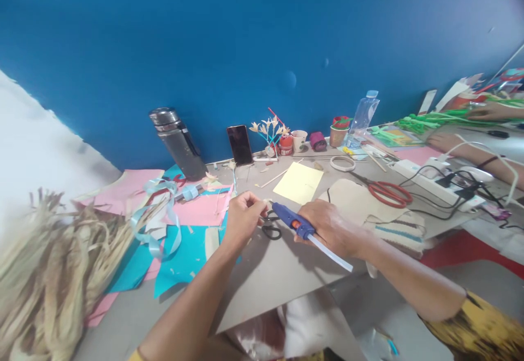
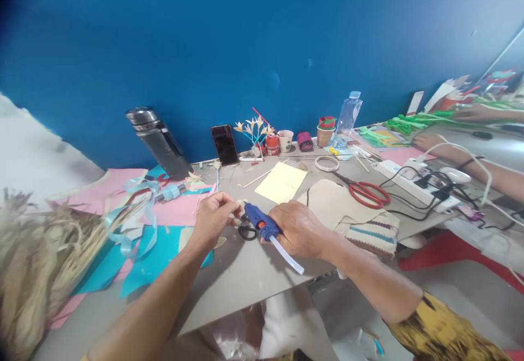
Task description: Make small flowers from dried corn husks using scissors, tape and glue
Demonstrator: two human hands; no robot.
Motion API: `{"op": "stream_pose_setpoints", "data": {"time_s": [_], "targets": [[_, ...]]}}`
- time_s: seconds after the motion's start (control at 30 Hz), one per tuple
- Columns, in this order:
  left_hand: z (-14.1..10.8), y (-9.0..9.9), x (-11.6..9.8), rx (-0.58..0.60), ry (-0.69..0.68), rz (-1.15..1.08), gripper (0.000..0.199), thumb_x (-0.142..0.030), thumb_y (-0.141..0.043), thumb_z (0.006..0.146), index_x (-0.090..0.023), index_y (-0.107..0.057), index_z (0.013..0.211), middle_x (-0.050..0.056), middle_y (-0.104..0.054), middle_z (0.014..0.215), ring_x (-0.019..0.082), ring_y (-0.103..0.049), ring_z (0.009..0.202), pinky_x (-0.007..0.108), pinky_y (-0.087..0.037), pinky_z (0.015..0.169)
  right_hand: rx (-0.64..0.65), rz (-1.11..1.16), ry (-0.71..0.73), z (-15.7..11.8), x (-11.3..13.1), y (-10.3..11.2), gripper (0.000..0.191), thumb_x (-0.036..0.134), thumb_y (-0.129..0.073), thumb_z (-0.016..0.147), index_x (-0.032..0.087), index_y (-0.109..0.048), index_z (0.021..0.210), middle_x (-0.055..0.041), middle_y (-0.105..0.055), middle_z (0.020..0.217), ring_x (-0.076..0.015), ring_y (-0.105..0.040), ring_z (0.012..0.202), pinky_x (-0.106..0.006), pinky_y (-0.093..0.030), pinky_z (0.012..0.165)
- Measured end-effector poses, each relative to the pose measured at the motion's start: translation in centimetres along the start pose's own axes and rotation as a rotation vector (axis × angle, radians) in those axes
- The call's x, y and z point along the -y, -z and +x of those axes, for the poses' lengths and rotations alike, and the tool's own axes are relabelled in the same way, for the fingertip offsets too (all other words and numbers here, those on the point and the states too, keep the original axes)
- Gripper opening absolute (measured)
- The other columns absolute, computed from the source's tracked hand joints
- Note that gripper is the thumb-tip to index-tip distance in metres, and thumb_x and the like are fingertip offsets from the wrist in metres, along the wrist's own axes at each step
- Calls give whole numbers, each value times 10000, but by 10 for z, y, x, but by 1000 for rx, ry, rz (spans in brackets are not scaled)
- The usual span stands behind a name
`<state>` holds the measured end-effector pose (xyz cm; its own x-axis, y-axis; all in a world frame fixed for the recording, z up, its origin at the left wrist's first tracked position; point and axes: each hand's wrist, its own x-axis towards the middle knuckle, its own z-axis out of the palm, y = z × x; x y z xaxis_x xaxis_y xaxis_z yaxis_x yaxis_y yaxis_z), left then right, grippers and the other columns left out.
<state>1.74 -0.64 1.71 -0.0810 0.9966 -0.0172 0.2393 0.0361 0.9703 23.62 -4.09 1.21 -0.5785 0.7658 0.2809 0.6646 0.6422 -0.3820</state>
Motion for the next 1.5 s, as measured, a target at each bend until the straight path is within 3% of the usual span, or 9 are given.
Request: {"op": "stream_pose_setpoints", "data": {"time_s": [0.2, 0.37, 0.57, 0.67, 0.87, 0.97, 1.07, 1.23, 1.5], "targets": [[0, 4, 0, 12, 20, -64, 106, -241, -629, 639, -182, -555, 592, 19, -661, 617, 145, -619, 557, 237, -511, 480, 14, -140, -38, -4, -6, -2, 132, 312, -577, 916, 194, -610, 866, -62, -669, 807, -217, -591, 758, -315, -352, 709], [0, 13, -10, 61, 56, -188, 202, -300, -698, 608, -172, -542, 596, 29, -652, 634, 150, -610, 588, 231, -494, 458, 12, -318, -220, -1, -22, 4, 114, 283, -567, 892, 179, -579, 936, -95, -660, 890, -242, -586, 823, -313, -339, 682], [-1, 45, -36, -47, -64, -178, 158, -278, -685, 605, -160, -584, 632, 40, -675, 643, 142, -615, 578, 214, -472, 474, 121, -382, -379, 12, -53, 6, 243, 288, -603, 857, 154, -612, 1060, -157, -668, 1060, -308, -609, 996, -339, -391, 747], [-2, 63, -36, -69, -66, -76, 159, -281, -691, 603, -155, -598, 626, 43, -671, 618, 145, -614, 569, 224, -477, 491, 191, -409, -394, 15, -58, 5, 274, 288, -597, 864, 148, -642, 1095, -173, -662, 1106, -317, -599, 1048, -362, -416, 804], [4, 79, -4, -46, -24, 31, 165, -292, -703, 596, -162, -604, 620, 34, -673, 621, 156, -617, 572, 251, -487, 510, 129, -471, -326, 35, -19, 6, 243, 233, -542, 908, 205, -718, 1073, -130, -685, 1151, -312, -576, 1103, -377, -414, 867], [9, 82, 12, -67, -29, 28, 159, -299, -692, 599, -163, -615, 627, 38, -680, 630, 163, -625, 591, 258, -494, 518, 206, -280, -262, 60, 10, -5, 255, 242, -492, 941, 249, -733, 1024, -57, -727, 1090, -236, -634, 1010, -301, -425, 776], [11, 82, 23, -83, -23, 35, 141, -290, -676, 610, -161, -626, 634, 38, -686, 638, 162, -629, 592, 254, -493, 516, 316, -234, -213, 86, 28, -23, 235, 300, -514, 936, 239, -735, 983, -63, -733, 1082, -243, -651, 1012, -288, -418, 731], [12, 79, 31, -85, -40, 38, 100, -254, -648, 623, -163, -613, 604, 24, -666, 610, 146, -611, 559, 233, -459, 484, 406, -257, -229, 112, 30, -45, 295, 476, -667, 833, 197, -722, 914, -120, -722, 1051, -279, -661, 946, -293, -416, 688], [12, 78, 35, -65, -82, 19, 85, -225, -641, 634, -172, -581, 606, 14, -645, 577, 144, -607, 539, 233, -445, 487, 444, -188, -238, 117, 25, -50, 175, 353, -680, 801, 203, -716, 884, -94, -734, 1013, -249, -655, 903, -272, -377, 629]]}}
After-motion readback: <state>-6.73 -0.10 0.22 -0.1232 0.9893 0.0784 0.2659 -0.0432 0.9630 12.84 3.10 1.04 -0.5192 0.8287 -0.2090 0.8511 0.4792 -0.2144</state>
